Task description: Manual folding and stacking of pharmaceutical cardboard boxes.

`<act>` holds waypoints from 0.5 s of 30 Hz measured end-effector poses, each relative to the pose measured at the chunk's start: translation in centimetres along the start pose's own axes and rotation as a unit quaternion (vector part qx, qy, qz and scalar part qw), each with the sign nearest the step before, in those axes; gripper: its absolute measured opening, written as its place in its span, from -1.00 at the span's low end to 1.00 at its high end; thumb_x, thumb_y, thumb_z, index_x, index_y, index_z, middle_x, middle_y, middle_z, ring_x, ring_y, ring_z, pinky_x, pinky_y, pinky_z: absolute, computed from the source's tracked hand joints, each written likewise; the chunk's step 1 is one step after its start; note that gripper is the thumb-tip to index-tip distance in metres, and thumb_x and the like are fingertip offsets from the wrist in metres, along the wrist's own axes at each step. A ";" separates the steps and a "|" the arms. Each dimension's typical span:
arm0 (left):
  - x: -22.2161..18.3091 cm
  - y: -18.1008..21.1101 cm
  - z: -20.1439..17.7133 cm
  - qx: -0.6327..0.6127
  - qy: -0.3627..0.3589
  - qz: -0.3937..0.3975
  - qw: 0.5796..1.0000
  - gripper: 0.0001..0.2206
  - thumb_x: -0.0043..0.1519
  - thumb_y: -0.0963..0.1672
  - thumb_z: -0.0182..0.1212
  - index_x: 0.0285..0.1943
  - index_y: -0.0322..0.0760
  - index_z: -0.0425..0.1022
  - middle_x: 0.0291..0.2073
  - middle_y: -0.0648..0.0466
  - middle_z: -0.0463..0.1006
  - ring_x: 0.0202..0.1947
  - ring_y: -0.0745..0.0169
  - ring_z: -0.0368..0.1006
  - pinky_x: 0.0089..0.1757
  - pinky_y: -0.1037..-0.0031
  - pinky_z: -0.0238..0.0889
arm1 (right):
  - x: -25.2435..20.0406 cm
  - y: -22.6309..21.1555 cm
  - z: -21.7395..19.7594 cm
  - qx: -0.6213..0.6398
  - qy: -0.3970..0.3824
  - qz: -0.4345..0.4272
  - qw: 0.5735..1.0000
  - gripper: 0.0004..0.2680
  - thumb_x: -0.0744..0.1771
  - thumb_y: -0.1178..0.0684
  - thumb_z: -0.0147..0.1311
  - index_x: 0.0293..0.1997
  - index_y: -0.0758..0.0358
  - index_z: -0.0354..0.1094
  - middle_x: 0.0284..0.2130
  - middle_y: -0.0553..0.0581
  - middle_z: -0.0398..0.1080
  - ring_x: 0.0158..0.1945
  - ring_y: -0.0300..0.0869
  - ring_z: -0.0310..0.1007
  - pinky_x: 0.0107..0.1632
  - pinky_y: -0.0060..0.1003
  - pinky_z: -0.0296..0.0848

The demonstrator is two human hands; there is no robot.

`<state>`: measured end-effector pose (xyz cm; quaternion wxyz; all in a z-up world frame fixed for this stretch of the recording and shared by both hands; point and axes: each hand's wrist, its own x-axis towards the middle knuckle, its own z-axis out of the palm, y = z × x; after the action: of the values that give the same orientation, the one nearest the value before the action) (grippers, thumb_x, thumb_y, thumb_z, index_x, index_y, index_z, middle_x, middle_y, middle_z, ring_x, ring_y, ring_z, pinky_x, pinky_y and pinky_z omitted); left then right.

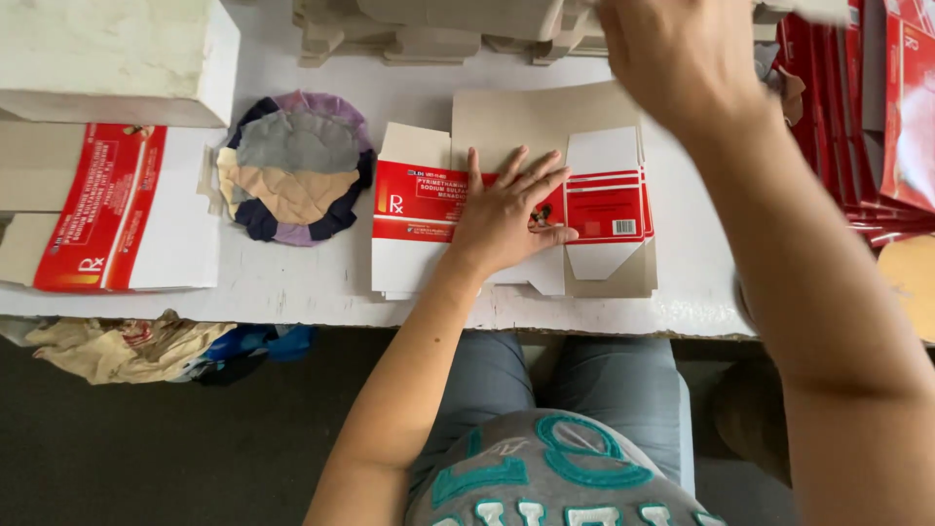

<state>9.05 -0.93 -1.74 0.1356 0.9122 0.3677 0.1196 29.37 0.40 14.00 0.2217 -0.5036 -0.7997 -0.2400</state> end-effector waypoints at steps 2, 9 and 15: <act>0.1 -0.7 1.1 0.010 0.061 0.022 0.998 -0.21 0.06 0.33 0.11 0.43 0.08 0.31 0.44 0.24 0.23 0.46 0.05 0.05 0.29 -0.42 -0.40 | -2.5 -4.5 -4.1 0.000 0.049 -0.046 0.998 -0.74 0.46 0.29 0.09 0.33 0.30 0.33 -0.19 0.21 0.56 -0.39 -0.14 0.48 -0.37 -0.22 0.46; -1.7 -3.3 5.9 -0.108 0.140 -0.013 0.984 -0.38 0.20 0.19 0.10 0.40 -0.03 0.37 0.36 0.18 0.35 0.37 0.10 0.19 0.26 -0.15 -0.16 | -12.3 -10.2 -2.8 0.372 -0.180 0.117 0.903 -0.40 0.23 -0.10 0.29 0.42 0.23 0.15 0.01 0.13 0.55 0.04 0.00 0.51 0.08 -0.09 0.49; -3.2 -8.4 0.5 -0.192 0.227 -0.039 0.954 -0.55 0.35 0.05 0.09 0.37 -0.14 0.42 0.28 0.11 0.46 0.29 0.15 0.34 0.24 0.11 0.07 | -14.5 -8.2 4.0 0.284 -0.114 0.184 0.934 -0.50 0.44 0.02 0.05 0.55 0.39 -0.07 0.40 0.19 0.28 0.42 0.04 0.27 0.46 0.08 0.16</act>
<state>1.65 2.57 -5.38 0.2258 0.8026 0.3941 0.3868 27.17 -10.41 0.85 0.3032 -0.5822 -0.7476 0.1009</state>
